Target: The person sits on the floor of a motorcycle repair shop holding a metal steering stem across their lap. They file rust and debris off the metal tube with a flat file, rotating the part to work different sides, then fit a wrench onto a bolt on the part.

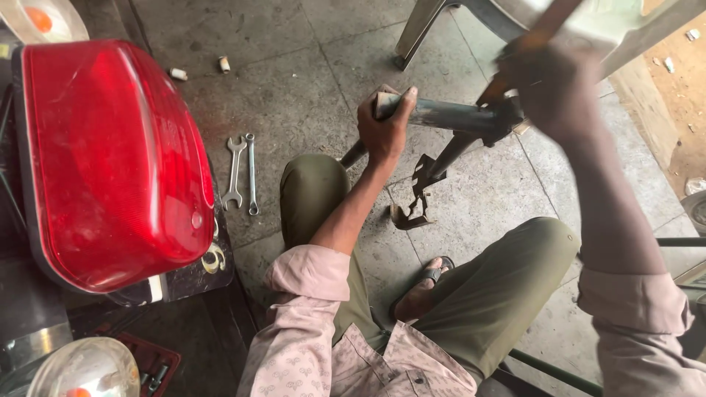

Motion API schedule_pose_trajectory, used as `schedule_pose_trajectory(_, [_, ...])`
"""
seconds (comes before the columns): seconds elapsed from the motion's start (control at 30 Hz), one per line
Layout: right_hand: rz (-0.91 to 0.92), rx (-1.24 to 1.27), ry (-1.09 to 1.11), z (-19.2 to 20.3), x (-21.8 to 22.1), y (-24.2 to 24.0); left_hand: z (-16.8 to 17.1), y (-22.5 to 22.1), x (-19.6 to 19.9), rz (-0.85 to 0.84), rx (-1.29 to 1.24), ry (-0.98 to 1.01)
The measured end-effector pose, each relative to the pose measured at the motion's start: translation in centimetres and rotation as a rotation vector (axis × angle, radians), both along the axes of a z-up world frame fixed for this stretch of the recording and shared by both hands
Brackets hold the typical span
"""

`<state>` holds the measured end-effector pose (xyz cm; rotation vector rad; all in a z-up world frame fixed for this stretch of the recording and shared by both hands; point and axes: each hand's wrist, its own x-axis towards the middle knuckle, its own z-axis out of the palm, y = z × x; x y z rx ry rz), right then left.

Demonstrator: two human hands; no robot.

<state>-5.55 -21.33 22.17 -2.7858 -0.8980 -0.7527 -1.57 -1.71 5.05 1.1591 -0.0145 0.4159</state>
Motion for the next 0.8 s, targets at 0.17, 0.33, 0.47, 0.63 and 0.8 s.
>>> schedule_pose_trajectory(0.17, [0.075,0.17,0.044,3.1,-1.6,0.7,-0.5,0.1,0.3,-0.018,0.014,0.008])
schedule_pose_trajectory(0.33, [0.098,0.0,0.097,3.5,-0.5,0.7,-1.0,-0.5,0.4,-0.024,0.039,-0.017])
schedule_pose_trajectory(0.47, [-0.091,-0.09,0.196,3.1,-0.2,-0.7,-1.3,-0.9,0.5,0.045,0.065,-0.036])
schedule_pose_trajectory(0.63, [-0.079,-0.185,0.322,-1.7,2.1,-4.8,-0.7,-0.5,0.1,0.086,0.096,-0.016])
schedule_pose_trajectory(0.8, [0.202,0.084,0.325,0.7,2.1,-5.9,-0.9,-0.2,0.8,-0.009,0.043,-0.035])
